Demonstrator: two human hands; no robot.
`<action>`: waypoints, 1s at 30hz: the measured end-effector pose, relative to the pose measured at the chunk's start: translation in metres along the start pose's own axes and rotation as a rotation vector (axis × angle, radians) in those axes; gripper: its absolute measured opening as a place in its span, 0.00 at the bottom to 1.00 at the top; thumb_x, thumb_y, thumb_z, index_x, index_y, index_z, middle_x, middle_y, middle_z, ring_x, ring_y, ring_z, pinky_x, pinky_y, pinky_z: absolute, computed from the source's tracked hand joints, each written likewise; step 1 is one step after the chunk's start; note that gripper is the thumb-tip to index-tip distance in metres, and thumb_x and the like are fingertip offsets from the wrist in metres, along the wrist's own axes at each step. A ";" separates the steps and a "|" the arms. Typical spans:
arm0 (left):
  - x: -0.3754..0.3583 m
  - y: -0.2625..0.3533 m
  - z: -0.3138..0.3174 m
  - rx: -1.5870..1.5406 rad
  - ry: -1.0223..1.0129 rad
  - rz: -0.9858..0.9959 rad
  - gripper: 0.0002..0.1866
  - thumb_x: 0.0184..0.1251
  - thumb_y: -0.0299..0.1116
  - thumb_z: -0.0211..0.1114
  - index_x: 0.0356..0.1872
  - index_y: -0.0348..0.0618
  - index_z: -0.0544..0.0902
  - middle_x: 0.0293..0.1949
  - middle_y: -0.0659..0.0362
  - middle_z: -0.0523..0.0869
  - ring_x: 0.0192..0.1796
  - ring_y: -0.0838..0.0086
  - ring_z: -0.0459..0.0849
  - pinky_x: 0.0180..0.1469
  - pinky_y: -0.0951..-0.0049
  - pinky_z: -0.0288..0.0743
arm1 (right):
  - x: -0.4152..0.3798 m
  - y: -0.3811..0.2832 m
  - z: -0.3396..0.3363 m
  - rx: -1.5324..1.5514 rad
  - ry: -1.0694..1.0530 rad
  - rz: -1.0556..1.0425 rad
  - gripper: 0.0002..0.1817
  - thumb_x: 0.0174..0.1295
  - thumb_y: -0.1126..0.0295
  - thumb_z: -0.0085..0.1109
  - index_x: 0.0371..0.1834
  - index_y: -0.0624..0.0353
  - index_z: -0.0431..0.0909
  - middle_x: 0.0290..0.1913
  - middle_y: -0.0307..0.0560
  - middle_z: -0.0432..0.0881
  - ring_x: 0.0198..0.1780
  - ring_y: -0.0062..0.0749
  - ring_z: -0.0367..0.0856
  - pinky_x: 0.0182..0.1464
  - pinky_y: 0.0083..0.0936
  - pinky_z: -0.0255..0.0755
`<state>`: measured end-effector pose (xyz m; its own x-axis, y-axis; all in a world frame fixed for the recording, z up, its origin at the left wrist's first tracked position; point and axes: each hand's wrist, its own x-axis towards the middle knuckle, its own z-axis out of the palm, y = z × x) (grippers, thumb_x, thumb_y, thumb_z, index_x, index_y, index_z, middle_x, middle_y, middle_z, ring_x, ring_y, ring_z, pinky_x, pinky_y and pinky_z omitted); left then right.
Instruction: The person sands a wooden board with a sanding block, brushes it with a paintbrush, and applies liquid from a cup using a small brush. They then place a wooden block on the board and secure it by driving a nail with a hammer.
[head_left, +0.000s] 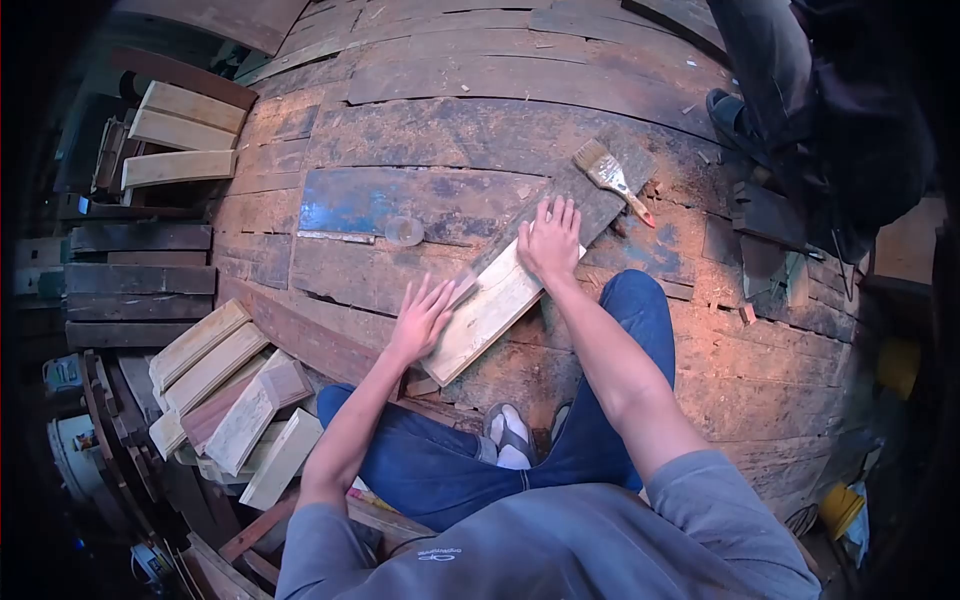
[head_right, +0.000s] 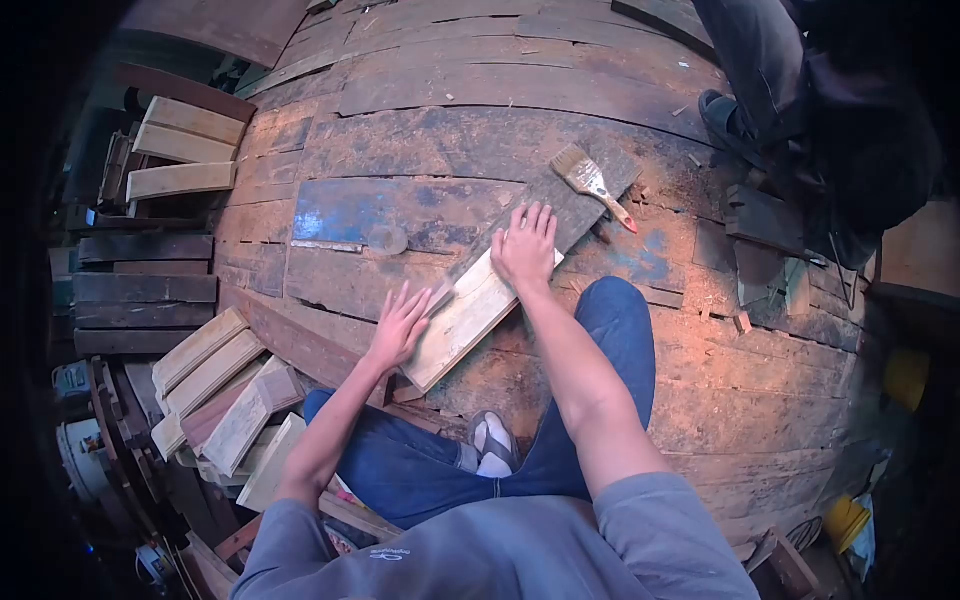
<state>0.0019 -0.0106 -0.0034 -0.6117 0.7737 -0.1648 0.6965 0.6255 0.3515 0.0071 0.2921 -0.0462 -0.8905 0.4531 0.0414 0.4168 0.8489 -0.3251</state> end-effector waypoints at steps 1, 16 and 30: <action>0.029 0.009 0.002 0.003 0.032 0.032 0.29 0.82 0.43 0.51 0.80 0.50 0.64 0.79 0.57 0.66 0.83 0.49 0.52 0.82 0.41 0.42 | 0.001 -0.001 -0.003 0.001 0.006 0.001 0.36 0.68 0.53 0.49 0.72 0.69 0.67 0.72 0.69 0.68 0.77 0.64 0.60 0.80 0.52 0.48; -0.027 0.011 -0.005 0.014 -0.027 -0.146 0.30 0.82 0.43 0.50 0.81 0.52 0.60 0.81 0.56 0.62 0.84 0.50 0.51 0.82 0.42 0.43 | 0.003 0.004 0.000 0.091 0.023 0.018 0.35 0.73 0.49 0.44 0.71 0.69 0.69 0.72 0.71 0.68 0.77 0.66 0.60 0.79 0.54 0.48; -0.024 0.028 0.002 -0.028 -0.019 -0.292 0.30 0.82 0.42 0.50 0.82 0.54 0.60 0.78 0.51 0.66 0.82 0.51 0.57 0.80 0.41 0.48 | 0.002 0.006 -0.010 0.118 -0.050 -0.013 0.39 0.74 0.43 0.40 0.72 0.68 0.68 0.75 0.73 0.64 0.79 0.66 0.57 0.81 0.54 0.44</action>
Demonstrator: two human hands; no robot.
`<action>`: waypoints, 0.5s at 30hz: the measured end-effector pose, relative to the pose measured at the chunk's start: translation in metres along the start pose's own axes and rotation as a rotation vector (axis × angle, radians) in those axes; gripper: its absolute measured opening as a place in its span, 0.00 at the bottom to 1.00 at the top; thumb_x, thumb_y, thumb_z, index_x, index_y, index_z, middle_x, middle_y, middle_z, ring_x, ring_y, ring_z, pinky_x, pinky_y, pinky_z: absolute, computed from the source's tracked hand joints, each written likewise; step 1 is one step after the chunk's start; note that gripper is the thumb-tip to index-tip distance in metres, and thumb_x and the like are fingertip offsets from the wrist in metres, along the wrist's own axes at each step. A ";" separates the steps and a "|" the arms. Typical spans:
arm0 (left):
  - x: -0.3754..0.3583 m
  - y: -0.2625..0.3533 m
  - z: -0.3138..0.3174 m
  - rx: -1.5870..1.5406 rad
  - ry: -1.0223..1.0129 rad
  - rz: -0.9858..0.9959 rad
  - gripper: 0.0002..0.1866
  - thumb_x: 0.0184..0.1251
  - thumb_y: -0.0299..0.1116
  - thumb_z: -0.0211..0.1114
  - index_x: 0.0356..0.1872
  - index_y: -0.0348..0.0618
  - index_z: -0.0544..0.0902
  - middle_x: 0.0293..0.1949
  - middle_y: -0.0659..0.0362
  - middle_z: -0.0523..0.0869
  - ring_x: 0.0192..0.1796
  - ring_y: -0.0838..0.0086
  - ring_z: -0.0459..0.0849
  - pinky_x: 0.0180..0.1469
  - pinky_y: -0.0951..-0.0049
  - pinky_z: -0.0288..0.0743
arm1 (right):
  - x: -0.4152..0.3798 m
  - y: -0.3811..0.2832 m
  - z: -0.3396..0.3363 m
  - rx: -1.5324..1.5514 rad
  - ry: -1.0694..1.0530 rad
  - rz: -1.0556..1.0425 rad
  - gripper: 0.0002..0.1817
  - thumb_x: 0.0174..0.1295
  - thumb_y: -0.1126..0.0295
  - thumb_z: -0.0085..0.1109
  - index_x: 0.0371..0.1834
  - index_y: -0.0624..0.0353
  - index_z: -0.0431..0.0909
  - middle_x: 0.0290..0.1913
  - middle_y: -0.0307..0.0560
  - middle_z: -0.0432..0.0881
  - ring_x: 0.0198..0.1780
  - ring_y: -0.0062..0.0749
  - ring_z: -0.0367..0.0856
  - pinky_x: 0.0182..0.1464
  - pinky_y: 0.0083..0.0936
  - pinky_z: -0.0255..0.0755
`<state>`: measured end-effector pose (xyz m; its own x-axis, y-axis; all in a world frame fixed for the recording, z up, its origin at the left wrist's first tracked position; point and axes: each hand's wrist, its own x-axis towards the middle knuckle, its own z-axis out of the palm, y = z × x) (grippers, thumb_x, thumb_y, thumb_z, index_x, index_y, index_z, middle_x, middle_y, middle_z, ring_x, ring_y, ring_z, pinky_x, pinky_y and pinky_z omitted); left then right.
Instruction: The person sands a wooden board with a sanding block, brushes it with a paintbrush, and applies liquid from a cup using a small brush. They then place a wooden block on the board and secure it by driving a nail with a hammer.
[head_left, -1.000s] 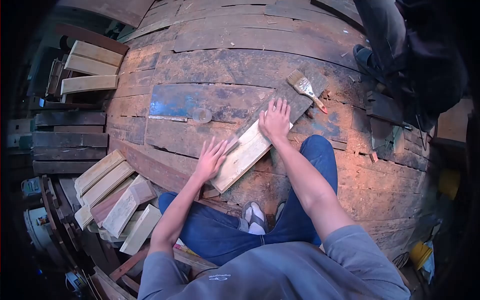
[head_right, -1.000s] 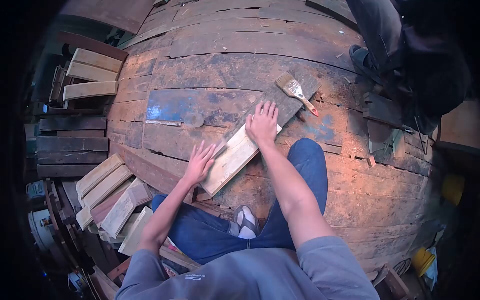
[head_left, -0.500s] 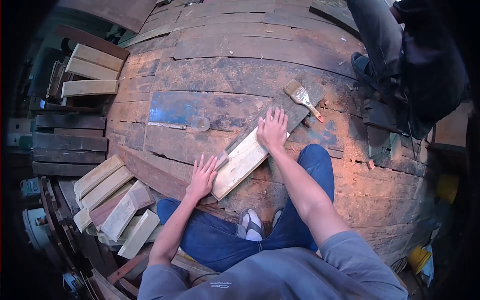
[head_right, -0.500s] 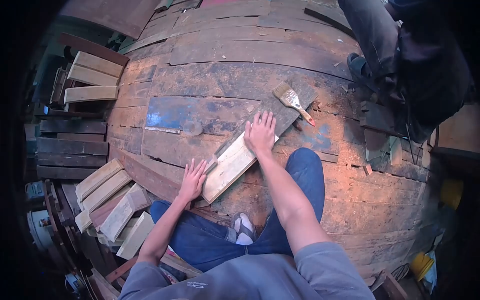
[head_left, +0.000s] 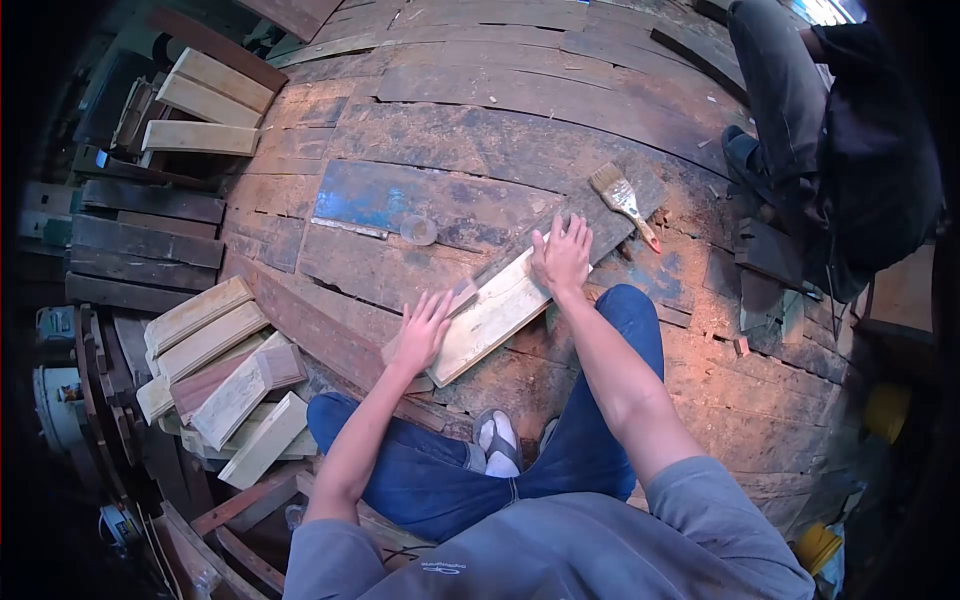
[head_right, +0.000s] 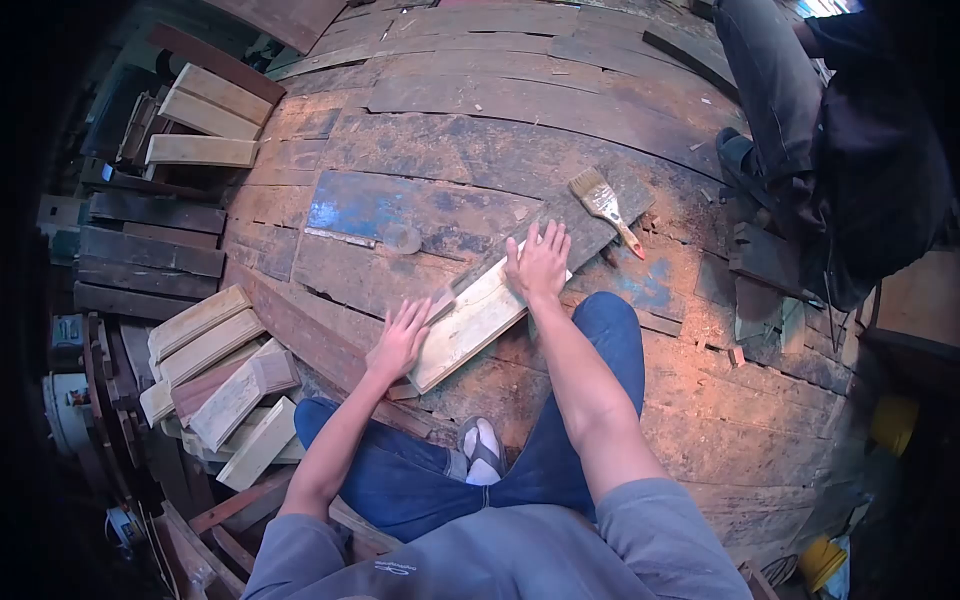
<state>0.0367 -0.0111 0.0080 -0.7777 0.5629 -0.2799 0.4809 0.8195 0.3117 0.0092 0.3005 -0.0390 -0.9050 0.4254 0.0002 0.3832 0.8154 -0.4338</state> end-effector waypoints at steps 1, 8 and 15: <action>0.001 -0.003 0.001 0.019 0.017 0.017 0.30 0.82 0.41 0.51 0.82 0.53 0.60 0.77 0.50 0.67 0.81 0.51 0.58 0.80 0.41 0.49 | 0.000 0.000 0.001 -0.004 0.015 0.001 0.39 0.74 0.43 0.40 0.73 0.68 0.68 0.74 0.73 0.64 0.79 0.66 0.57 0.81 0.54 0.44; 0.073 0.041 0.015 -0.014 0.195 0.177 0.29 0.82 0.41 0.51 0.81 0.51 0.62 0.74 0.46 0.70 0.79 0.52 0.64 0.80 0.43 0.51 | -0.001 -0.004 -0.001 -0.038 0.037 -0.011 0.39 0.74 0.42 0.40 0.71 0.68 0.69 0.73 0.73 0.66 0.77 0.68 0.58 0.80 0.54 0.45; 0.066 0.036 0.018 0.032 0.231 0.182 0.31 0.80 0.43 0.55 0.80 0.55 0.62 0.70 0.51 0.75 0.74 0.56 0.70 0.81 0.45 0.49 | -0.003 0.000 0.001 -0.006 0.051 -0.026 0.38 0.74 0.43 0.41 0.71 0.67 0.69 0.73 0.73 0.66 0.78 0.67 0.58 0.80 0.54 0.47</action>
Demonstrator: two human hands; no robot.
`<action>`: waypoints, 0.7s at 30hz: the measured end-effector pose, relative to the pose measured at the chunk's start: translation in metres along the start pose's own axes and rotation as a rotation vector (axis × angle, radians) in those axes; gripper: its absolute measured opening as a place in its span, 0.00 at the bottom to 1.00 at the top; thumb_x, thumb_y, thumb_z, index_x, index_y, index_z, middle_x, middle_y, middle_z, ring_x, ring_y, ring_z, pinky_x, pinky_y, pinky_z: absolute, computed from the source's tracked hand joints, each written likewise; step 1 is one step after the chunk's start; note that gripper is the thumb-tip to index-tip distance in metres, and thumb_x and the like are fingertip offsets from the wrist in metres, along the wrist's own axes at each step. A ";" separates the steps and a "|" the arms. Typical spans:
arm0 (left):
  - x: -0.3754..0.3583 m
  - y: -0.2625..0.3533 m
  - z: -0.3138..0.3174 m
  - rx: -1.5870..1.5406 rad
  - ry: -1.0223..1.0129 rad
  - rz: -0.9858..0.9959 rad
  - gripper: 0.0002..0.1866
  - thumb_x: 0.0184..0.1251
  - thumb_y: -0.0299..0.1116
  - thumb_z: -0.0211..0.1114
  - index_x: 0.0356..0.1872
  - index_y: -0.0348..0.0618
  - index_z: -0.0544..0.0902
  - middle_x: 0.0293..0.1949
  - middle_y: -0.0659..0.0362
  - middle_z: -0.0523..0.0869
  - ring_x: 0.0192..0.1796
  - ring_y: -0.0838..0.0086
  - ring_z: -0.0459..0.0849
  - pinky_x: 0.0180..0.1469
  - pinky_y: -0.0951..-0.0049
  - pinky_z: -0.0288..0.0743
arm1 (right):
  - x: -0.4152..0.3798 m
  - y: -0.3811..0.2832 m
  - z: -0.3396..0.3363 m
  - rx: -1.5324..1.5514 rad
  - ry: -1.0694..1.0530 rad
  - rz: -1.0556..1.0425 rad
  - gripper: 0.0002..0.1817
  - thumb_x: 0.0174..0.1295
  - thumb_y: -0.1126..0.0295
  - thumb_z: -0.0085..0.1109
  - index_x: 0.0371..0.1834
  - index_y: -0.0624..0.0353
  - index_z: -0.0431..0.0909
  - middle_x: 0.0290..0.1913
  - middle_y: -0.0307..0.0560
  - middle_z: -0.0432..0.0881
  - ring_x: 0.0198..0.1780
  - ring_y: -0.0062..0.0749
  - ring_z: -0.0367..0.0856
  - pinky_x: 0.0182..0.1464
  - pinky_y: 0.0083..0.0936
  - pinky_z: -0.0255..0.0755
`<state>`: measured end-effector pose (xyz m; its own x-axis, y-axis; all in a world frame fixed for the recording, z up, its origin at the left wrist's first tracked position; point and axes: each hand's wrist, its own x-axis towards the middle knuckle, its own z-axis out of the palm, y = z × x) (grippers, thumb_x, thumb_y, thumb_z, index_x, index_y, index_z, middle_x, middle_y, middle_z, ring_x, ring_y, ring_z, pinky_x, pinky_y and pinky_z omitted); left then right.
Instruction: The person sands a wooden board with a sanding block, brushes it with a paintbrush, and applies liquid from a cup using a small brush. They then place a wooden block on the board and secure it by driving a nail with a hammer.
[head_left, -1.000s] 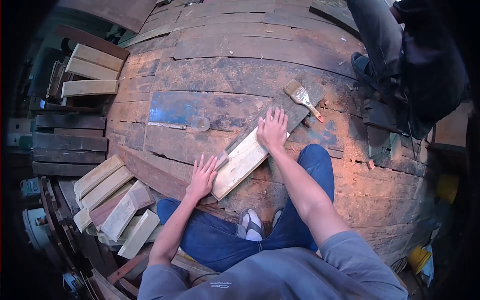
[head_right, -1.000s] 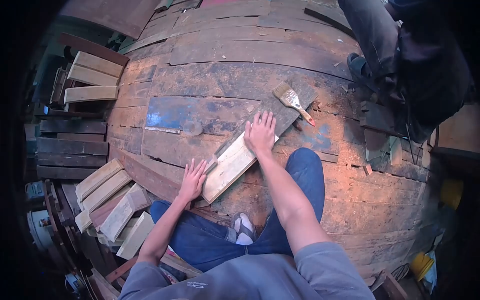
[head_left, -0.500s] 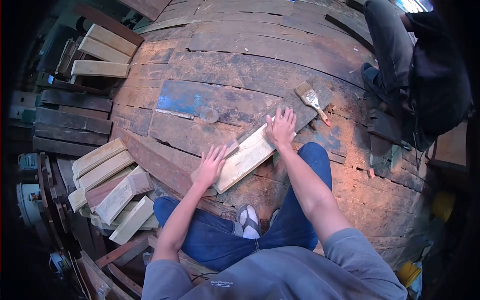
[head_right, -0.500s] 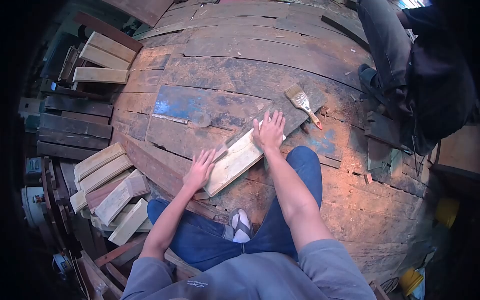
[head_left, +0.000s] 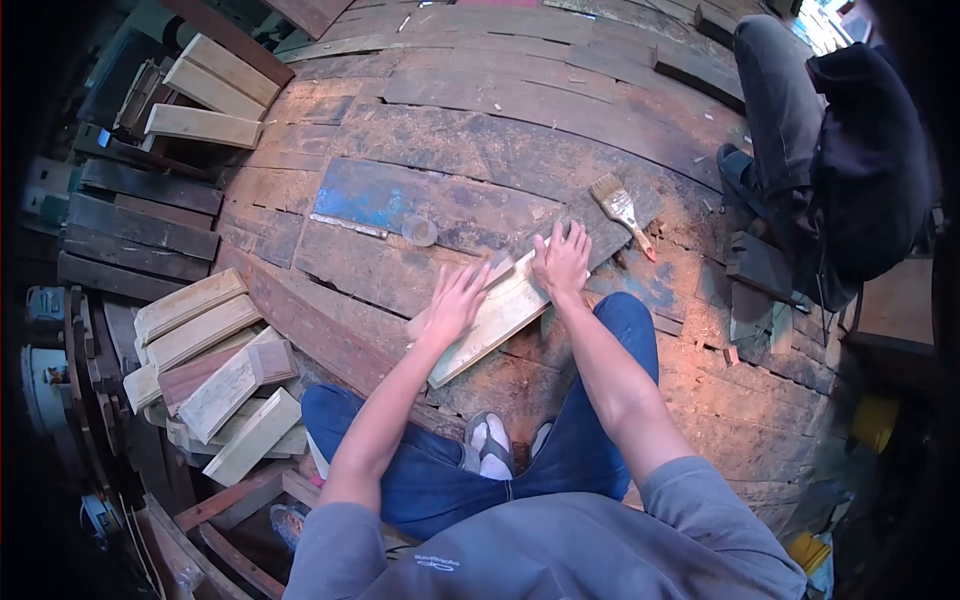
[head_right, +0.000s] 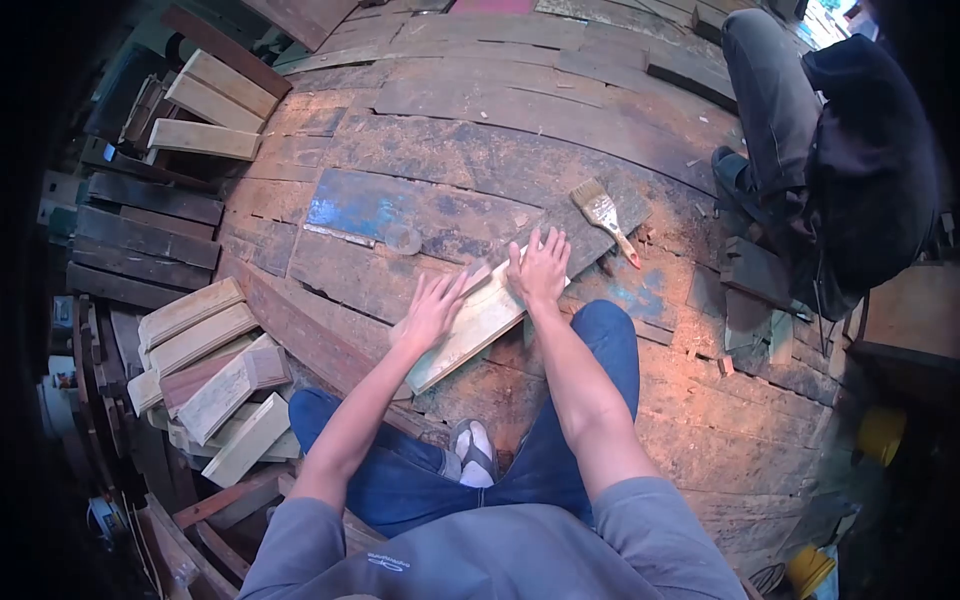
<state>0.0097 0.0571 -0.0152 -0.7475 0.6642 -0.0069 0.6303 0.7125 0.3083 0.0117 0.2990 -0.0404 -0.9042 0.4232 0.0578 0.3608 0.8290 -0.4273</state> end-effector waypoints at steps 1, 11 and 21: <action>-0.019 -0.009 -0.005 0.022 -0.021 -0.018 0.31 0.79 0.42 0.55 0.80 0.55 0.62 0.69 0.52 0.75 0.73 0.57 0.71 0.81 0.44 0.49 | 0.000 0.001 0.002 0.000 0.003 0.001 0.38 0.74 0.43 0.41 0.71 0.67 0.69 0.73 0.72 0.66 0.78 0.67 0.58 0.80 0.54 0.47; 0.014 -0.001 0.011 -0.021 0.077 0.058 0.30 0.78 0.40 0.57 0.78 0.51 0.66 0.65 0.49 0.76 0.69 0.51 0.72 0.78 0.40 0.54 | -0.001 -0.003 0.002 -0.038 -0.023 0.021 0.39 0.74 0.42 0.40 0.73 0.67 0.68 0.74 0.73 0.64 0.79 0.67 0.56 0.81 0.53 0.45; -0.079 -0.046 -0.027 -0.025 -0.036 0.014 0.29 0.75 0.36 0.61 0.76 0.49 0.70 0.60 0.44 0.75 0.61 0.45 0.72 0.73 0.43 0.62 | 0.001 -0.003 0.002 -0.036 -0.014 0.024 0.40 0.74 0.41 0.39 0.73 0.67 0.68 0.74 0.74 0.65 0.78 0.68 0.57 0.80 0.54 0.46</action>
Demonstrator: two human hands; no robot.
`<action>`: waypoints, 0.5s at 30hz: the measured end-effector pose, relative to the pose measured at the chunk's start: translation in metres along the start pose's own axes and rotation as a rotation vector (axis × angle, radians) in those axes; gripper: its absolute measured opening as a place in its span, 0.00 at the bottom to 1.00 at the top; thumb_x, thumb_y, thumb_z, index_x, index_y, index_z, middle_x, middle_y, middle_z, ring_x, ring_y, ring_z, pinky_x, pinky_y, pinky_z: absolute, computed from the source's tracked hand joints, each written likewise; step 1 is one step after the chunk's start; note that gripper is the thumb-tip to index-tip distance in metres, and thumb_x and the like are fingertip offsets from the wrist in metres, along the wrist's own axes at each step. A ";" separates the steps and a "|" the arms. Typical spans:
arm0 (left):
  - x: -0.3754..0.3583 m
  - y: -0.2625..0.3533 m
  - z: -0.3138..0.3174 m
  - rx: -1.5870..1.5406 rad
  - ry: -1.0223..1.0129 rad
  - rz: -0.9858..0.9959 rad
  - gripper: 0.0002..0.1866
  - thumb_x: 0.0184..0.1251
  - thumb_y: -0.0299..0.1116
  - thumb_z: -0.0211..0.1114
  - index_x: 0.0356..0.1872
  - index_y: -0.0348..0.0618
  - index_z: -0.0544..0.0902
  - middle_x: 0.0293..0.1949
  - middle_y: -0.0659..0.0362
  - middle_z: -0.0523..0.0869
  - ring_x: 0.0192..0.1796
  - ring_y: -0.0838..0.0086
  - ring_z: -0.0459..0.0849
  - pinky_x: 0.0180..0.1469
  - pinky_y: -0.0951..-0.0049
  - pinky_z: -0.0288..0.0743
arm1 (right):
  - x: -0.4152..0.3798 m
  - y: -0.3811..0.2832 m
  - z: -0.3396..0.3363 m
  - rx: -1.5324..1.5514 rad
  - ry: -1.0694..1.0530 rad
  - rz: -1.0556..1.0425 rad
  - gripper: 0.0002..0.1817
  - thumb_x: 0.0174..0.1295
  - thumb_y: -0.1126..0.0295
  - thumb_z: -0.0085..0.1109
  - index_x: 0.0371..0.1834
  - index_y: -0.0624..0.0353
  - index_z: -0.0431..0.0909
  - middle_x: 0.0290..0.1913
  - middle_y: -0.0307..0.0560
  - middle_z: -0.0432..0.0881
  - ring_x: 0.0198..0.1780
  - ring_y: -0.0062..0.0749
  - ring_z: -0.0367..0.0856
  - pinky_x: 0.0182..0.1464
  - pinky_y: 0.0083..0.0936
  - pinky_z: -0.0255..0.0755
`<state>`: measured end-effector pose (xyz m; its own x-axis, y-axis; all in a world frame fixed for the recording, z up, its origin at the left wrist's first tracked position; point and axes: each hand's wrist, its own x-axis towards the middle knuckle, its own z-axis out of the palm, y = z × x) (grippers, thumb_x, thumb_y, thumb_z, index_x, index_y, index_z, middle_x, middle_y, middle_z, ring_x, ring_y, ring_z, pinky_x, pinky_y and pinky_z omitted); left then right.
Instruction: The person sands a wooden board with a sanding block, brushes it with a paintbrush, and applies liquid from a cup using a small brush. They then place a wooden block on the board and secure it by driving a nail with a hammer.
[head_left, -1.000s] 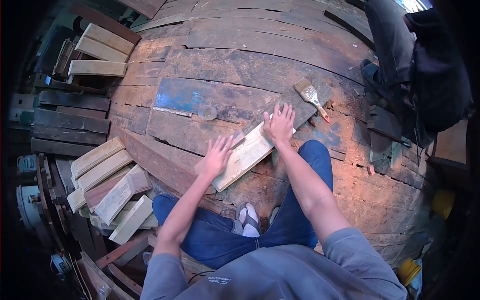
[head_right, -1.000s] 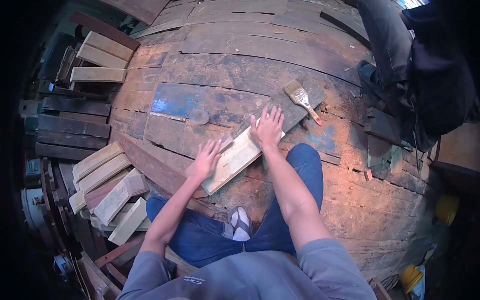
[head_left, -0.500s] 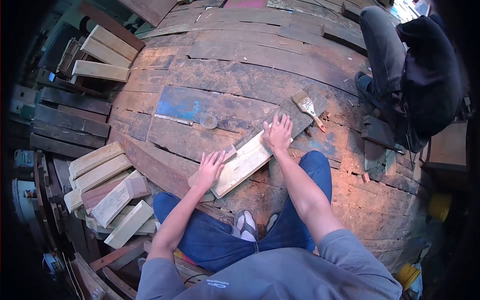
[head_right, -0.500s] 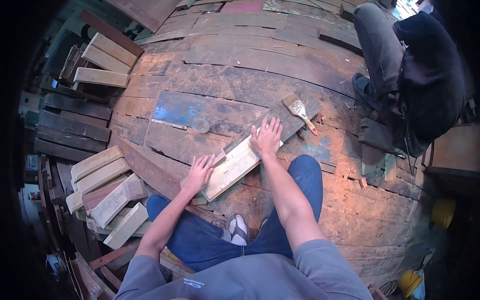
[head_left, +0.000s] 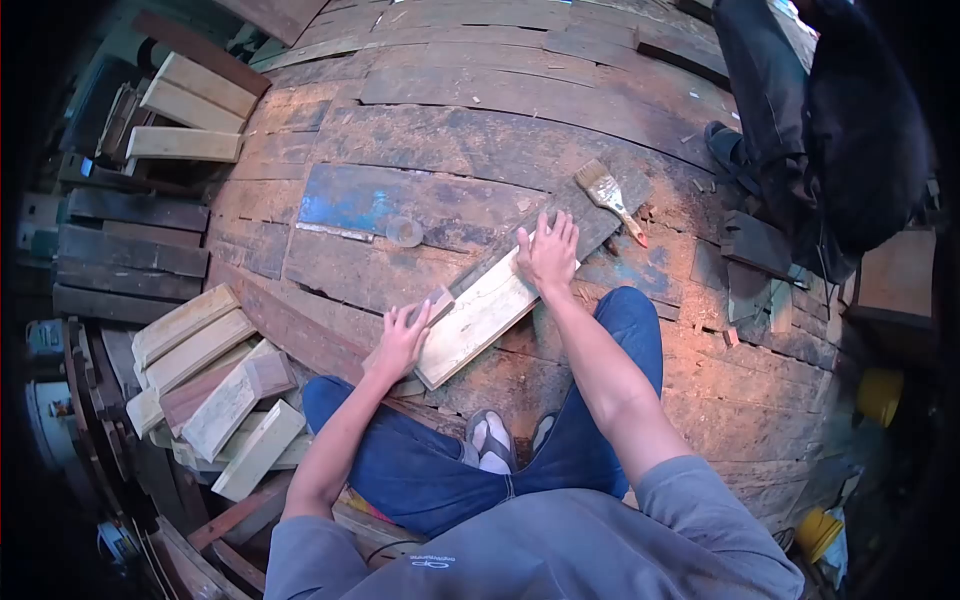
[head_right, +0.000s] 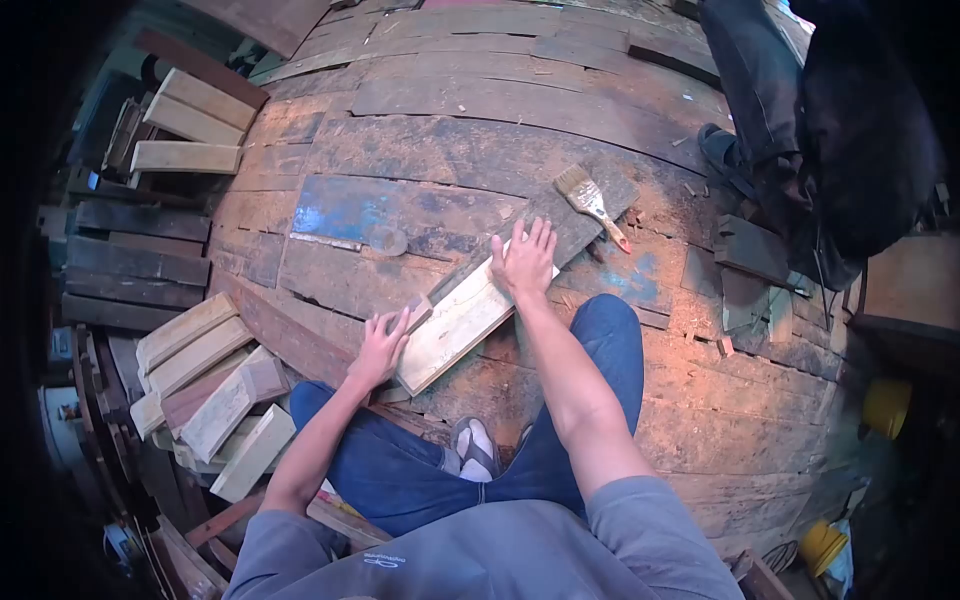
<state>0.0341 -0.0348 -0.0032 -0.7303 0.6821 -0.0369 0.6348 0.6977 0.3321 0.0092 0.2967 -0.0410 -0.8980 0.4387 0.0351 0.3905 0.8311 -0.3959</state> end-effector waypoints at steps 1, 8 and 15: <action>-0.005 -0.003 0.000 0.001 -0.011 -0.029 0.29 0.74 0.36 0.62 0.76 0.50 0.70 0.61 0.44 0.74 0.61 0.45 0.71 0.71 0.44 0.64 | 0.001 0.000 0.000 -0.006 0.004 0.005 0.40 0.74 0.41 0.39 0.73 0.67 0.68 0.74 0.74 0.65 0.78 0.68 0.57 0.80 0.54 0.46; 0.099 0.038 0.024 -0.149 -0.023 0.059 0.29 0.76 0.37 0.60 0.76 0.49 0.68 0.61 0.42 0.74 0.60 0.46 0.71 0.66 0.49 0.70 | -0.003 0.000 0.001 -0.022 -0.017 -0.001 0.39 0.74 0.42 0.39 0.73 0.66 0.68 0.74 0.74 0.65 0.78 0.67 0.57 0.80 0.54 0.46; 0.012 -0.008 -0.009 -0.093 -0.142 0.046 0.31 0.76 0.37 0.60 0.77 0.49 0.67 0.58 0.43 0.74 0.57 0.46 0.71 0.64 0.49 0.71 | 0.002 0.001 0.003 -0.001 0.000 0.001 0.38 0.74 0.42 0.41 0.73 0.66 0.69 0.74 0.74 0.65 0.78 0.67 0.58 0.80 0.54 0.47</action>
<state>0.0183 -0.0346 0.0024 -0.6539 0.7416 -0.1499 0.6361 0.6461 0.4218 0.0075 0.2974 -0.0446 -0.8977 0.4392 0.0345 0.3914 0.8312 -0.3948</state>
